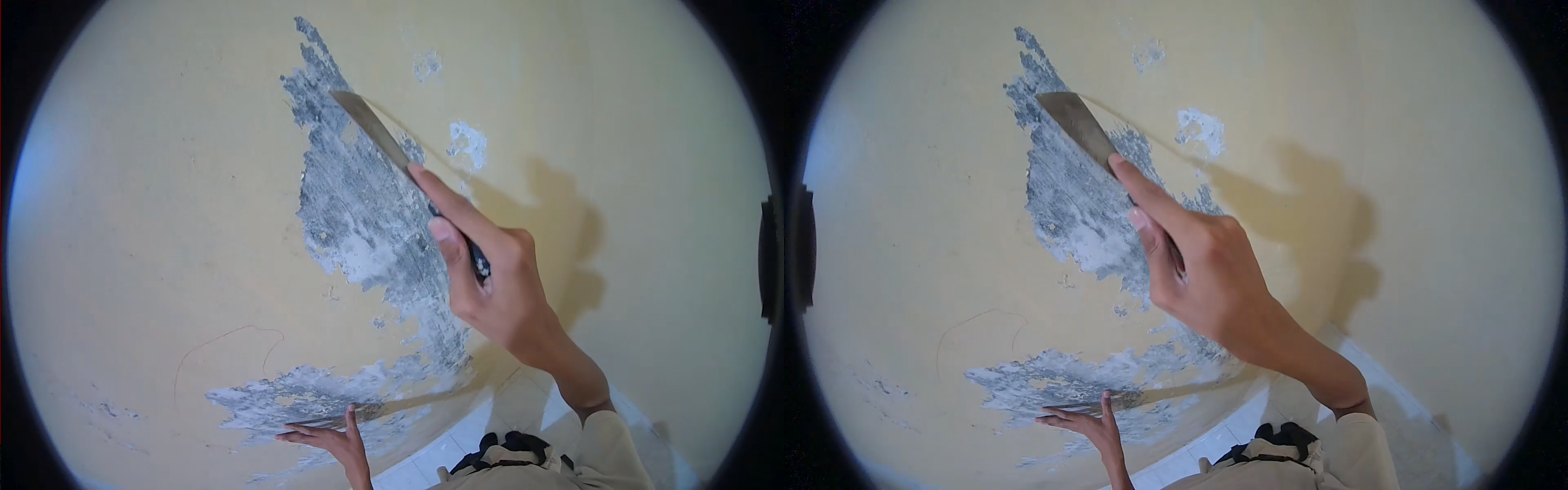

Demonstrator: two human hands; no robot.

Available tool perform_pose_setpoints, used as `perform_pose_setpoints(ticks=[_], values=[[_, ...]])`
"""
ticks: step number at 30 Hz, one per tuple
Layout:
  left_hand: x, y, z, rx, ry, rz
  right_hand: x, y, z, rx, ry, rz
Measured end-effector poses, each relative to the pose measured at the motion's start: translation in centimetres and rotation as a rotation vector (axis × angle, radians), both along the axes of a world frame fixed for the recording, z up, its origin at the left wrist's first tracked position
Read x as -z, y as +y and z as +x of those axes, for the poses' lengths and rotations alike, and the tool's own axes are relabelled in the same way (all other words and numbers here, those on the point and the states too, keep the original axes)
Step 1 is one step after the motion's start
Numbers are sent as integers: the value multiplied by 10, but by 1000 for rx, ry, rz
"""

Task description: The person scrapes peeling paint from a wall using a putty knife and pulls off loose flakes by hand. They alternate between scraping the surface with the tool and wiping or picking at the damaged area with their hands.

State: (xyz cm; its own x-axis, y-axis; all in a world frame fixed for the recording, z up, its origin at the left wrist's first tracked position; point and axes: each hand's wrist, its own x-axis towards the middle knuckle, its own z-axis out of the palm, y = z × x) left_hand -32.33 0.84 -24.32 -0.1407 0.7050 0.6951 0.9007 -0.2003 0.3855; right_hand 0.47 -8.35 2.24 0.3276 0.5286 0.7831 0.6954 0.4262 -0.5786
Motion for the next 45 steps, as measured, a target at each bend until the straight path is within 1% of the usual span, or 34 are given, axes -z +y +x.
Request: perform_pose_setpoints(ticks=[4, 6, 8, 10, 12, 14, 16, 18, 20, 21, 23, 24, 26, 28, 30, 31, 32, 33, 34, 35, 36, 37, 38, 39, 40, 42, 43, 45], values=[[5, -3, 5, 9, -36, -17, 12, -2, 7, -52, -78, 51], [5, -3, 6, -4, -27, -24, 8, 1, 7, 51, -115, 94], [5, -5, 11, 15, -109, -34, 2, 4, 11, 53, -125, 59], [-11, -15, 21, -6, -122, -60, 6, 5, 10, 53, -146, 35], [-19, -22, 30, 32, -222, -135, 22, 4, 13, 24, -129, 101], [-15, -26, 31, 44, -228, -116, 22, 3, 11, 29, -132, 90], [-12, -29, 36, 110, -259, -144, 22, 0, 13, 37, -147, 84], [-15, -40, 42, 77, -217, -178, 31, -4, 12, 172, -259, -57], [-23, -53, 57, 122, -313, -299, 23, 6, 15, 197, -274, -7], [-16, -57, 62, 119, -309, -305, 22, 9, 17, 226, -274, 28], [2, -66, 71, 168, -294, -241, 17, 3, 16, 197, -256, -2], [-2, -74, 79, 162, -297, -235, 13, 2, 15, 170, -251, -17], [-18, -90, 107, 413, -452, -267, 32, -2, 19, 171, -272, -16], [-38, -85, 141, 652, -601, -254, 42, -4, 22, 178, -285, -38], [-92, -67, 176, 773, -563, -177, 41, -1, 20, 57, -136, -5], [-133, -60, 196, 885, -673, -189, 42, 3, 20, 43, -150, -11], [-167, -47, 210, 1042, -811, -261, 45, 9, 19, 25, -162, 26], [-203, -36, 227, 1076, -821, -255, 45, 11, 19, 6, -178, 60], [-229, -20, 243, 1006, -705, -144, 44, 10, 18, -7, -191, 51], [-250, -8, 255, 938, -583, -37, 41, 9, 19, -104, -87, 27], [-270, -7, 262, 985, -680, -108, 37, 8, 21, -196, 18, 6], [-282, -7, 266, 1033, -772, -178, 32, 5, 23, -195, 10, 9], [-286, -4, 270, 1036, -778, -169, 27, 1, 26, -240, 62, -21], [-289, -1, 274, 1026, -772, -77, 24, 0, 28, -287, 116, -50], [-291, 1, 278, 1016, -765, 15, 25, 2, 30, -289, 108, -43], [-290, 7, 283, 1004, -756, 65, 28, 5, 38, -405, 320, -107], [-289, 8, 285, 986, -743, 106, 26, 5, 45, -409, 318, -110], [-290, 7, 285, 985, -742, 82, 19, 1, 60, -975, 656, -485]])
